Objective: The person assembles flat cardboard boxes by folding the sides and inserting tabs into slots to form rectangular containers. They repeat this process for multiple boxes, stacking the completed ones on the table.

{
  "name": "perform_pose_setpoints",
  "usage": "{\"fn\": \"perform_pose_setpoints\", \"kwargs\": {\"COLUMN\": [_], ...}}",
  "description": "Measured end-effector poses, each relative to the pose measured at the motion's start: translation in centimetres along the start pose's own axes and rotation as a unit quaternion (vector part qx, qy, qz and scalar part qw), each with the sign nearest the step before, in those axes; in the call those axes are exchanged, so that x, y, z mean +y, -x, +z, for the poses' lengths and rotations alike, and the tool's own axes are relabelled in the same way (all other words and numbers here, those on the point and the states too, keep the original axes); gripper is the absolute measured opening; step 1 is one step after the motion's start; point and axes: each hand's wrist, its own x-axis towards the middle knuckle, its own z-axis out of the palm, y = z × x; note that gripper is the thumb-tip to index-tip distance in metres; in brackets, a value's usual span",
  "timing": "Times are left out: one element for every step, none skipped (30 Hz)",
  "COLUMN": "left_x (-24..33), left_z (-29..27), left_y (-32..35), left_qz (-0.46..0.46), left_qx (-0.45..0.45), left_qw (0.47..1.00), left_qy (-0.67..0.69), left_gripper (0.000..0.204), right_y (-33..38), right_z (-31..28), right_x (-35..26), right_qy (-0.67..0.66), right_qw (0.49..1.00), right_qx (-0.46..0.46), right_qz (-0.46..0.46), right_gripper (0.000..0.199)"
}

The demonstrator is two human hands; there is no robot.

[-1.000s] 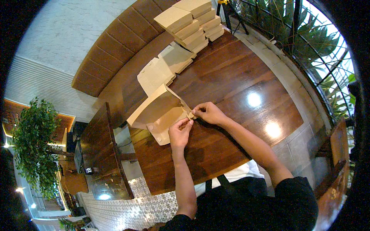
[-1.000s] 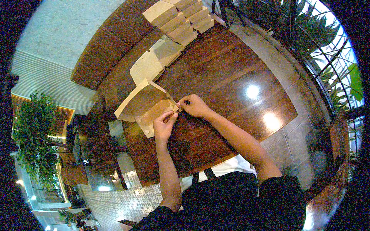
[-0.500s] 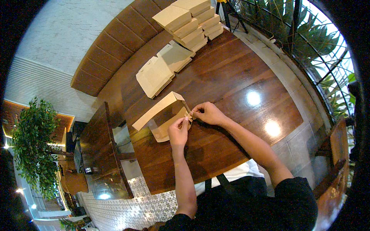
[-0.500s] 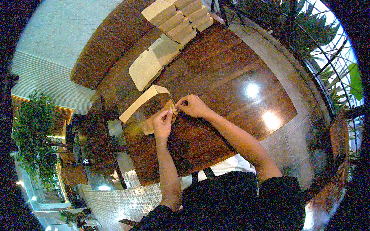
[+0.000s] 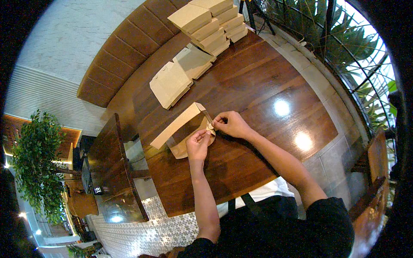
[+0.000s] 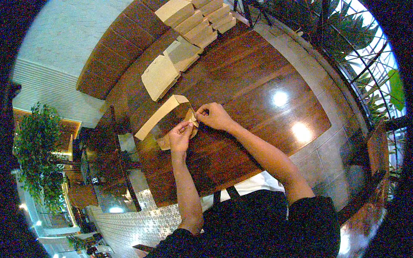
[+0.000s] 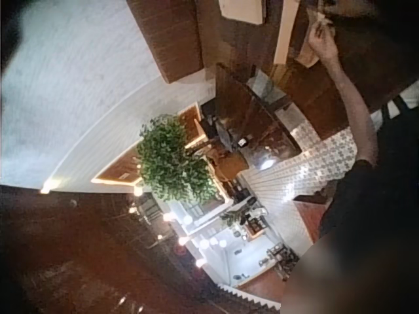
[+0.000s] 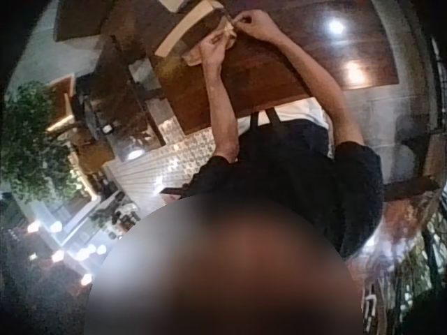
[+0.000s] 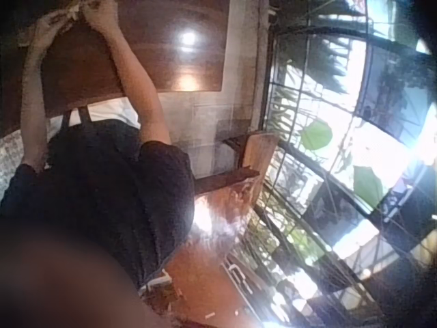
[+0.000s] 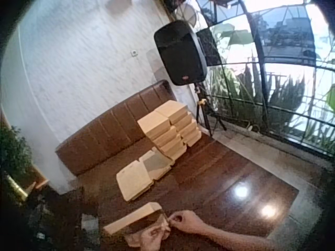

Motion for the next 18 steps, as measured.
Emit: {"fn": "perform_pose_setpoints", "kwargs": {"left_x": [-0.1, -0.2, -0.2, -0.2, -0.2, -0.1, -0.1, 0.0, 0.0, 0.0, 0.0, -0.1, -0.2, -0.3, -0.4, -0.6, -0.6, -0.7], "left_z": [0.0, 0.0, -0.1, -0.1, -0.1, -0.1, -0.2, -0.2, -0.2, -0.2, -0.2, -0.2, -0.2, -0.1, -0.1, -0.1, 0.0, 0.0], "left_y": [-0.1, -0.1, -0.2, -0.2, -0.2, -0.1, -0.1, 0.0, 0.0, 0.0, 0.0, 0.0, -0.1, -0.2, -0.3, -0.3, -0.3, -0.4], "left_qz": [0.004, 0.008, -0.001, 0.012, 0.011, 0.001, 0.005, -0.002, -0.003, -0.006, -0.005, -0.001, 0.009, 0.021, 0.023, 0.032, 0.031, 0.030], "left_qx": [-0.006, -0.007, -0.002, -0.007, -0.005, 0.002, -0.002, 0.001, 0.007, 0.003, 0.002, 0.003, 0.003, 0.006, 0.012, 0.007, 0.006, 0.005], "left_qw": [1.000, 1.000, 1.000, 1.000, 1.000, 1.000, 1.000, 1.000, 1.000, 1.000, 1.000, 1.000, 1.000, 1.000, 1.000, 0.999, 1.000, 1.000], "left_qy": [0.009, 0.017, 0.021, 0.026, 0.026, 0.022, 0.021, 0.016, 0.008, 0.013, 0.015, 0.016, 0.009, 0.001, -0.009, -0.002, 0.002, 0.007], "left_gripper": [0.030, 0.030, 0.030, 0.031, 0.031, 0.031, 0.031, 0.032, 0.033, 0.033, 0.033, 0.034, 0.032, 0.031, 0.029, 0.029, 0.030, 0.030], "right_y": [0.0, -0.1, -0.1, -0.2, -0.2, -0.2, -0.2, -0.3, -0.2, -0.2, -0.1, 0.0, 0.1, 0.2, 0.3, 0.3, 0.3, 0.3], "right_z": [-0.1, -0.2, -0.2, -0.2, -0.2, -0.2, -0.2, -0.2, -0.2, -0.2, -0.3, -0.4, -0.4, -0.4, -0.4, -0.4, -0.5, -0.5], "right_x": [0.0, 0.1, 0.2, 0.2, 0.3, 0.4, 0.4, 0.4, 0.4, 0.3, 0.1, 0.0, -0.2, -0.4, -0.6, -0.8, -0.9, -1.0], "right_qy": [0.005, -0.003, -0.011, -0.018, -0.030, -0.041, -0.047, -0.048, -0.045, -0.036, -0.033, -0.024, -0.017, -0.016, -0.017, -0.017, -0.018, -0.018], "right_qw": [1.000, 1.000, 1.000, 1.000, 0.999, 0.999, 0.998, 0.998, 0.998, 0.999, 0.999, 0.999, 0.999, 0.999, 0.999, 0.999, 0.999, 0.999], "right_qx": [-0.002, -0.006, -0.009, -0.012, -0.016, -0.021, -0.030, -0.028, -0.029, -0.032, -0.029, -0.028, -0.026, -0.018, -0.009, 0.000, 0.001, 0.003], "right_qz": [-0.009, -0.011, -0.015, -0.019, -0.018, -0.018, -0.002, -0.019, -0.022, -0.012, -0.025, -0.025, -0.033, -0.030, -0.033, -0.037, -0.035, -0.034], "right_gripper": [0.030, 0.030, 0.030, 0.029, 0.029, 0.028, 0.027, 0.027, 0.026, 0.026, 0.024, 0.022, 0.020, 0.020, 0.020, 0.020, 0.020, 0.020]}}
